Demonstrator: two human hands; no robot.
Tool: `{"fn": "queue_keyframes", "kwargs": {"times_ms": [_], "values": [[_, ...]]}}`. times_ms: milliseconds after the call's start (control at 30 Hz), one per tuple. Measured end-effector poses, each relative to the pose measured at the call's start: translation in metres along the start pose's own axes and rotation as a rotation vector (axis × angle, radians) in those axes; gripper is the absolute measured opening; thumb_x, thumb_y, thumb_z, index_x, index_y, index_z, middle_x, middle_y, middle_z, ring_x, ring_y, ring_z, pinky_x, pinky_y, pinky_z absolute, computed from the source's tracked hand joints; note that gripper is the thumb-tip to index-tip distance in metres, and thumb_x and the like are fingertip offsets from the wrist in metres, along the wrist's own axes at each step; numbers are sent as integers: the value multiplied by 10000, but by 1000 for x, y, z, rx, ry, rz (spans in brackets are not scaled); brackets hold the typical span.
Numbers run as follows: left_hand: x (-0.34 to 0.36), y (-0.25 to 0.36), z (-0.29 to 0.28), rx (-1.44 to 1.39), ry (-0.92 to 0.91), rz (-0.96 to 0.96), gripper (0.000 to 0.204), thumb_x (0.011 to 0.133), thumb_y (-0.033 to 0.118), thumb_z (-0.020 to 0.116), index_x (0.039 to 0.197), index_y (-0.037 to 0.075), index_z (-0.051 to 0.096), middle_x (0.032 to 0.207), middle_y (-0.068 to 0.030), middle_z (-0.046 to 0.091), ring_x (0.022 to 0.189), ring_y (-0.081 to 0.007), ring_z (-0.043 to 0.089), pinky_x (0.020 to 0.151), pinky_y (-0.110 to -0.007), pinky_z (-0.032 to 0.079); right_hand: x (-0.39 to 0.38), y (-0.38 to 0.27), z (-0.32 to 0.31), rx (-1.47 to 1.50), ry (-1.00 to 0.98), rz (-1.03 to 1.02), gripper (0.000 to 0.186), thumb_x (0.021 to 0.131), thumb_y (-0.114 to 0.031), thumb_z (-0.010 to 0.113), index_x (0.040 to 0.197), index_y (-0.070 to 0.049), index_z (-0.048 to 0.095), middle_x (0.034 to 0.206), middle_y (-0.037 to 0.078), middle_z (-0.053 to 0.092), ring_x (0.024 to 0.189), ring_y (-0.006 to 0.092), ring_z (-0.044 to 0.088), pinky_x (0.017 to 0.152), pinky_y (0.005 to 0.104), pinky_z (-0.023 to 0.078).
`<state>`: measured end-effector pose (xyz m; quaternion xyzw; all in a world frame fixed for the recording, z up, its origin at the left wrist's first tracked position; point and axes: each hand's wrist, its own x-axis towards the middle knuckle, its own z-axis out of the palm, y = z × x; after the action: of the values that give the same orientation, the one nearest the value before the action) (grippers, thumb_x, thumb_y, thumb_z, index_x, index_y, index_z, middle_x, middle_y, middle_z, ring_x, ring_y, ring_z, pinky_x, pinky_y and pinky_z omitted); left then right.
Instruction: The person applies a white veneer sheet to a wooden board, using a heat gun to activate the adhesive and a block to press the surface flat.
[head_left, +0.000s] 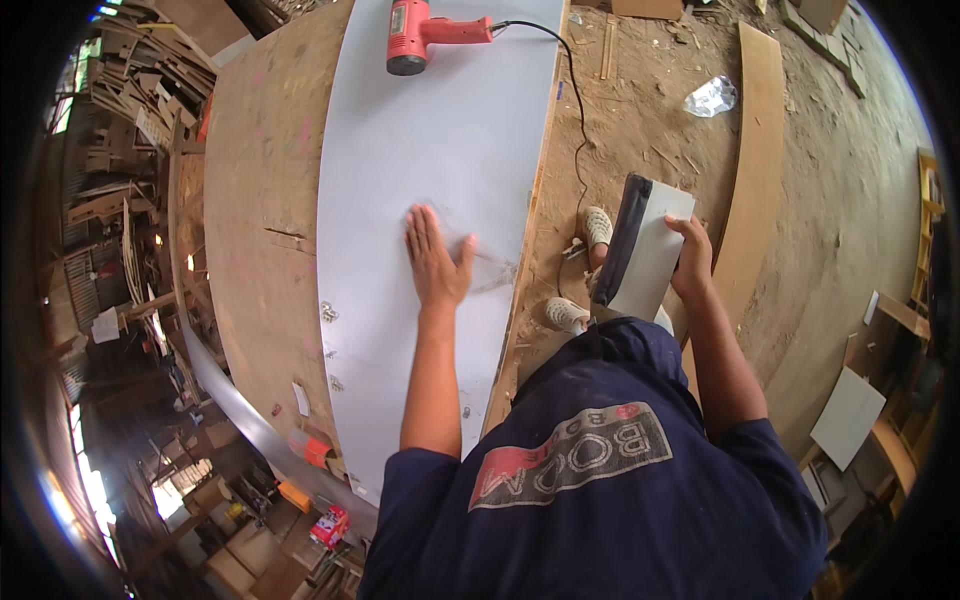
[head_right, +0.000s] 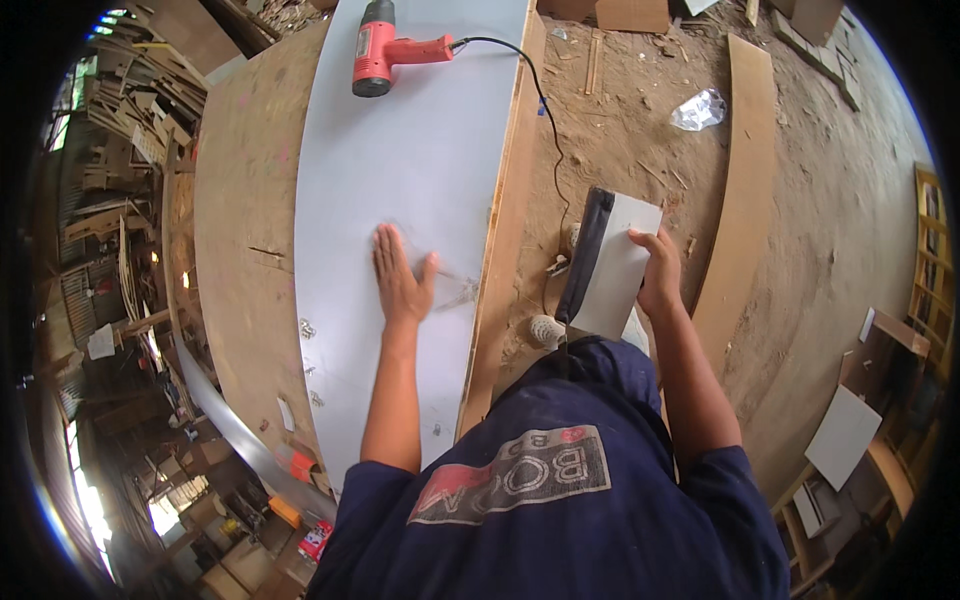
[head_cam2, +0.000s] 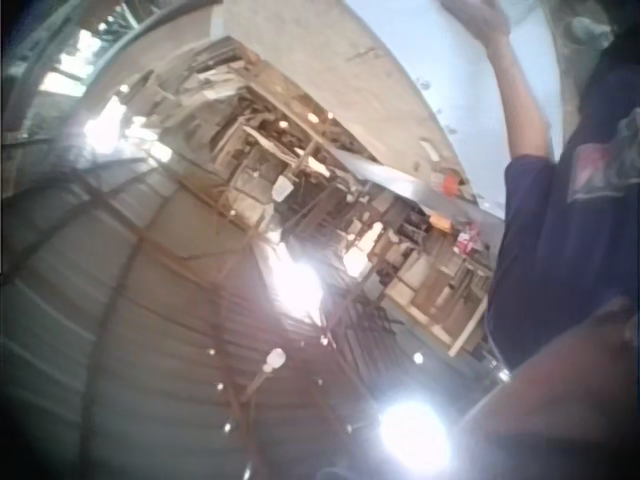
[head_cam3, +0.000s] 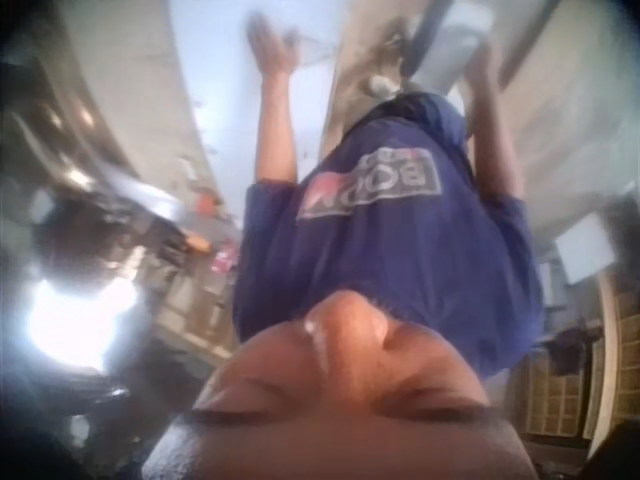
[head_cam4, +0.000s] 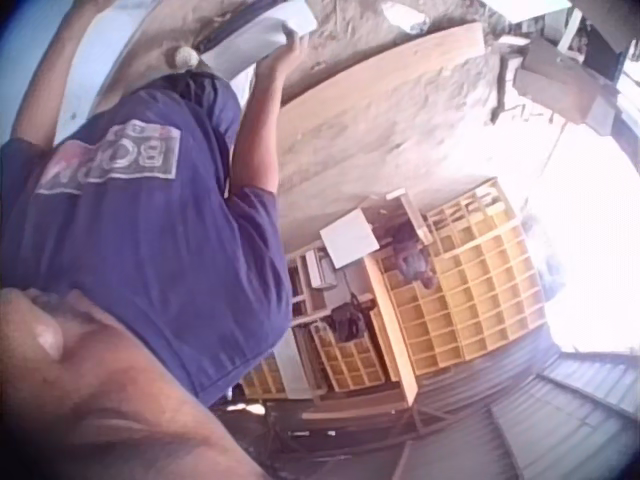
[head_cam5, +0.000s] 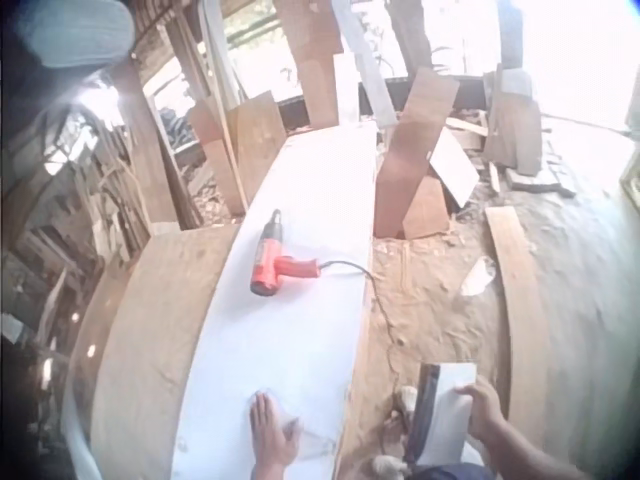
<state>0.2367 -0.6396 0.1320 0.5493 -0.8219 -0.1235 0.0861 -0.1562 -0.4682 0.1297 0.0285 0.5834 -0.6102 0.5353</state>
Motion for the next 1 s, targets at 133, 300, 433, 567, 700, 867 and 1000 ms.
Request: {"fn": "queue_keyframes", "kwargs": {"times_ms": [133, 300, 433, 567, 700, 867, 1000], "values": [[35, -56, -5, -24, 50, -147, 1100, 1035, 672, 589, 1692, -101, 163, 1777, -319, 158, 1681, -422, 85, 1365, -527, 75, -44, 34, -35, 44, 103, 26, 340, 929, -193, 687, 1242, -61, 680, 1045, 85, 700, 919, 241, 690, 819, 399, 575], [37, -56, -23, -51, -161, -417, 1392, 883, 777, 731, 1685, -128, 41, 1781, -347, 10, 1682, -435, -52, 1355, -563, 44, -96, 67, -96, 4, 209, -1, 393, 899, -226, 700, 1256, -63, 673, 1054, 73, 695, 946, 239, 677, 861, 404, 575], [28, -57, -22, -121, -122, -416, 1486, 812, 804, 782, 1686, -126, 20, 1784, -342, -2, 1682, -436, -67, 1346, -589, 37, -110, 97, -129, 79, 276, 2, 417, 908, -281, 693, 1283, -104, 656, 1079, 91, 696, 972, 276, 687, 898, 455, 592], [39, -53, -31, -18, -191, -426, 1482, 810, 794, 792, 1684, -129, 31, 1784, -340, 22, 1684, -431, -37, 1338, -610, 69, -113, 99, -108, 85, 286, 12, 415, 902, -278, 698, 1273, -95, 657, 1086, 90, 697, 989, 272, 686, 902, 452, 590], [35, -46, -36, -53, -177, -415, 1497, 797, 795, 803, 1682, -132, 30, 1786, -333, 37, 1689, -413, -22, 1335, -621, 92, -112, 88, -87, 111, 182, -19, 401, 900, -197, 696, 1273, -57, 656, 1078, 90, 685, 976, 259, 673, 899, 419, 572], [21, -52, -23, -105, -72, -513, 1539, 769, 805, 821, 1683, -130, 9, 1780, -350, 26, 1684, -434, -37, 1331, -636, 79, -124, 67, -84, 1, 156, -49, 366, 896, -206, 702, 1228, -56, 673, 1072, 82, 685, 960, 246, 672, 864, 397, 568], [32, -29, -31, -138, -108, -617, 1525, 779, 762, 839, 1687, -116, -16, 1786, -336, -21, 1685, -430, -59, 1332, -645, 64, -113, 71, -91, 35, 172, -71, 329, 893, -211, 703, 1187, -66, 682, 1058, 72, 683, 947, 234, 668, 839, 396, 566]]}}
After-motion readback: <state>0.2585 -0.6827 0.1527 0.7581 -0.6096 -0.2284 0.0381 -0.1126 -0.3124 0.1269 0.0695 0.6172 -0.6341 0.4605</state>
